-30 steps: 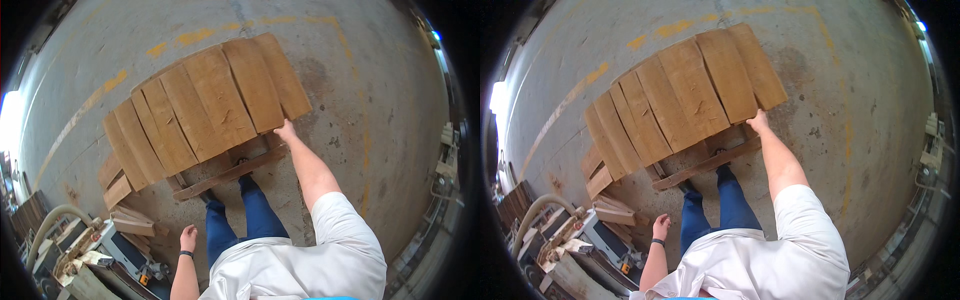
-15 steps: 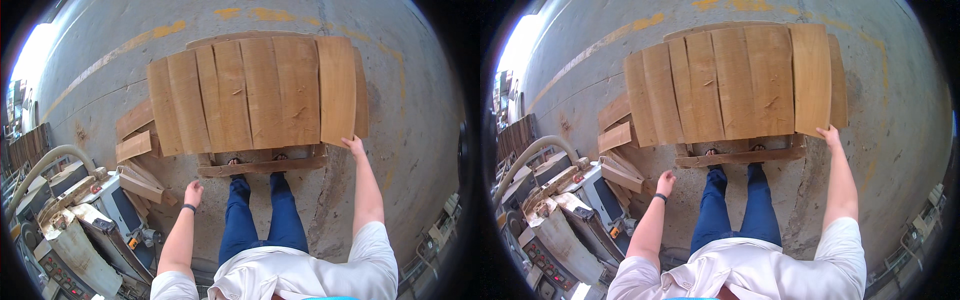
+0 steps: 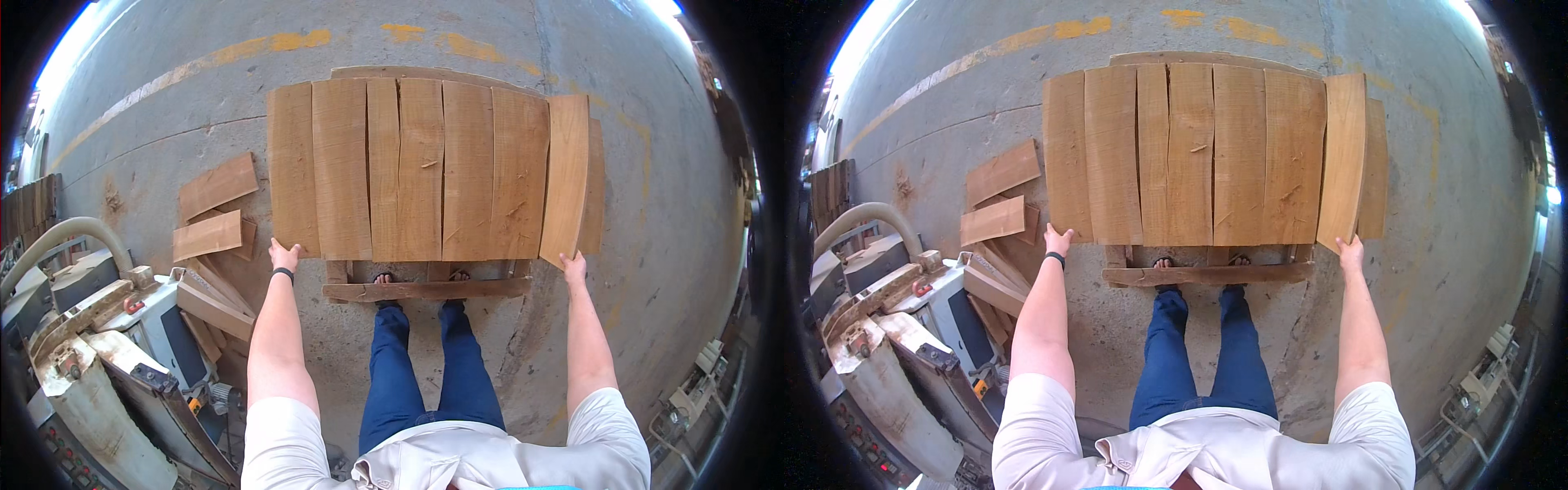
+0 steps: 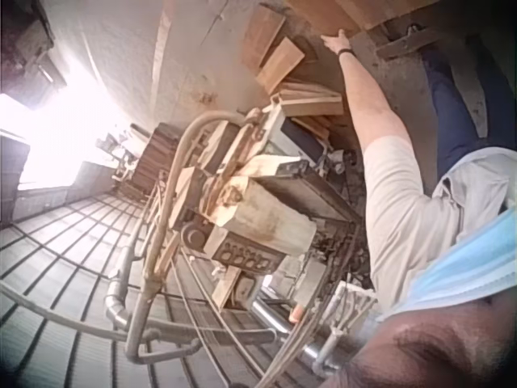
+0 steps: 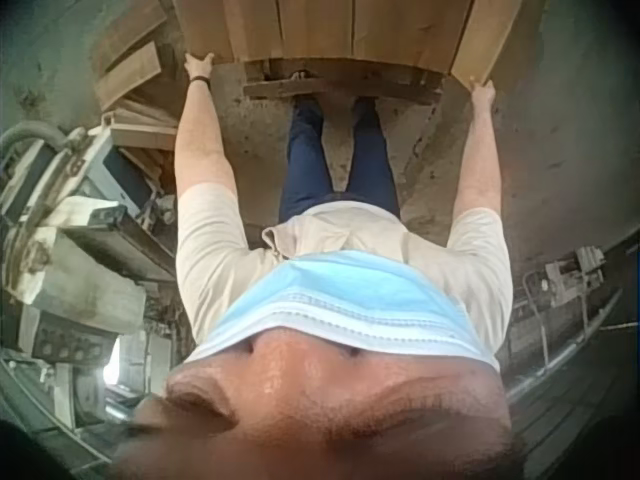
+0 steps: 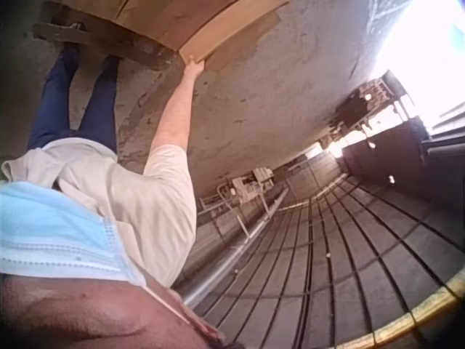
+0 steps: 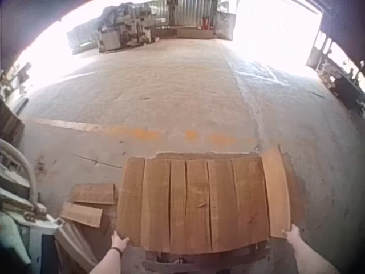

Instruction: The person repeatedly picks up wooden planks from a stack and feeds them into a machine by hand.

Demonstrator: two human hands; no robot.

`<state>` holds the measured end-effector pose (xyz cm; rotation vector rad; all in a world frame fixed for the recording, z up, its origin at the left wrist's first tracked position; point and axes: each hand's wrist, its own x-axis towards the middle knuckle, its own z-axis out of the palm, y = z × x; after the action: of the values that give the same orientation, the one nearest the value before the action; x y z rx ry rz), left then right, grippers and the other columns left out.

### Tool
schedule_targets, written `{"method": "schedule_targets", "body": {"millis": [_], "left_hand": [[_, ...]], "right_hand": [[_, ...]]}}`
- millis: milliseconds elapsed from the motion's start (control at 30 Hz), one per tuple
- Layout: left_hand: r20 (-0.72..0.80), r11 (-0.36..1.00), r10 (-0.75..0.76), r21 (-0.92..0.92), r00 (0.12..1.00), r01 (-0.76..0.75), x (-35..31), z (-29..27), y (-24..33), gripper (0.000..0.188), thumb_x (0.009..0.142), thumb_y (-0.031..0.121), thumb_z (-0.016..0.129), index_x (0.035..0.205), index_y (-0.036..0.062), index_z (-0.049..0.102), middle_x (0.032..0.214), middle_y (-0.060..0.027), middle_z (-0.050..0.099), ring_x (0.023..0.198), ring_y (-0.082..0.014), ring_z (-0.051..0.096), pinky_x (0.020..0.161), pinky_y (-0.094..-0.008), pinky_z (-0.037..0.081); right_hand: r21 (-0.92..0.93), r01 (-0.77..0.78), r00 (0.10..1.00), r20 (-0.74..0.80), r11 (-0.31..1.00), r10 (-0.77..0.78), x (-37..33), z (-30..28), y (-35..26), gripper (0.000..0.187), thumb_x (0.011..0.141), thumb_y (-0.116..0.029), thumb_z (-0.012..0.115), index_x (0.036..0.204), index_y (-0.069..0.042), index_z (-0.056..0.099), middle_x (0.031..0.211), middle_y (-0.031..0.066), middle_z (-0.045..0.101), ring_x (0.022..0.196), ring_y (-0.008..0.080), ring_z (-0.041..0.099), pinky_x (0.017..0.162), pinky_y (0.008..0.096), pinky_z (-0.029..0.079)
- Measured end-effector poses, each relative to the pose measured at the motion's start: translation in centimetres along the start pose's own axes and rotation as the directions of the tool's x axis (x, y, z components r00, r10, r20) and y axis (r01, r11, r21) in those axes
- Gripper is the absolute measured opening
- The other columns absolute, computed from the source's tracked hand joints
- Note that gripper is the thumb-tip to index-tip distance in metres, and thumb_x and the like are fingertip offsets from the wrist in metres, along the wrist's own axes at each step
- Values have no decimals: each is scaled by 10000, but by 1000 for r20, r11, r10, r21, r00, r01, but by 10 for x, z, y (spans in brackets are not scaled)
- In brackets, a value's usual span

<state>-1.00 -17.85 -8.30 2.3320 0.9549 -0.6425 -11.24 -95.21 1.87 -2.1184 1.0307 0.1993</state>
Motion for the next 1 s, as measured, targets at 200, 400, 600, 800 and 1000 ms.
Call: {"method": "schedule_targets", "body": {"millis": [200,400,600,800,1000], "left_hand": [[-199,997,-32,59,979,45,1,-51,-16,734,782,297,817,1386,12,513,1334,-219,548,1251,-366,540,1076,-441,446],[100,897,426,-179,899,-405,-13,-81,-6,494,777,226,783,1200,16,639,1125,-159,646,1010,-318,646,870,-414,533],[-96,907,419,85,903,-412,-124,-111,32,382,814,212,704,1147,39,634,1085,-194,619,1042,-390,614,864,-456,519],[53,927,368,-99,928,-362,-169,-116,-31,350,817,182,690,1111,1,641,1113,-244,648,1050,-414,616,909,-451,509],[143,802,298,-574,944,-166,-248,-136,-89,288,820,70,673,1092,-25,652,1016,-125,721,893,-216,682,839,-337,525]], "right_hand": [[-183,-86,996,-2,979,88,-25,38,-36,365,859,-31,721,1210,5,626,1102,125,726,1008,237,685,910,358,512],[-436,8,999,-27,900,-22,-18,29,-43,383,820,-123,744,1172,-16,638,1079,168,728,1013,315,696,886,409,521],[-474,-56,998,-58,879,32,-138,14,-54,297,822,-105,688,1099,-10,636,1065,213,709,1027,373,677,869,434,523],[-296,-116,992,11,948,125,-258,-35,34,313,793,-48,708,1094,-2,636,1021,177,720,967,309,692,866,409,533],[120,-278,955,145,953,260,-341,-55,52,385,813,16,698,1178,-2,575,1036,134,697,922,269,683,773,386,558]]}}
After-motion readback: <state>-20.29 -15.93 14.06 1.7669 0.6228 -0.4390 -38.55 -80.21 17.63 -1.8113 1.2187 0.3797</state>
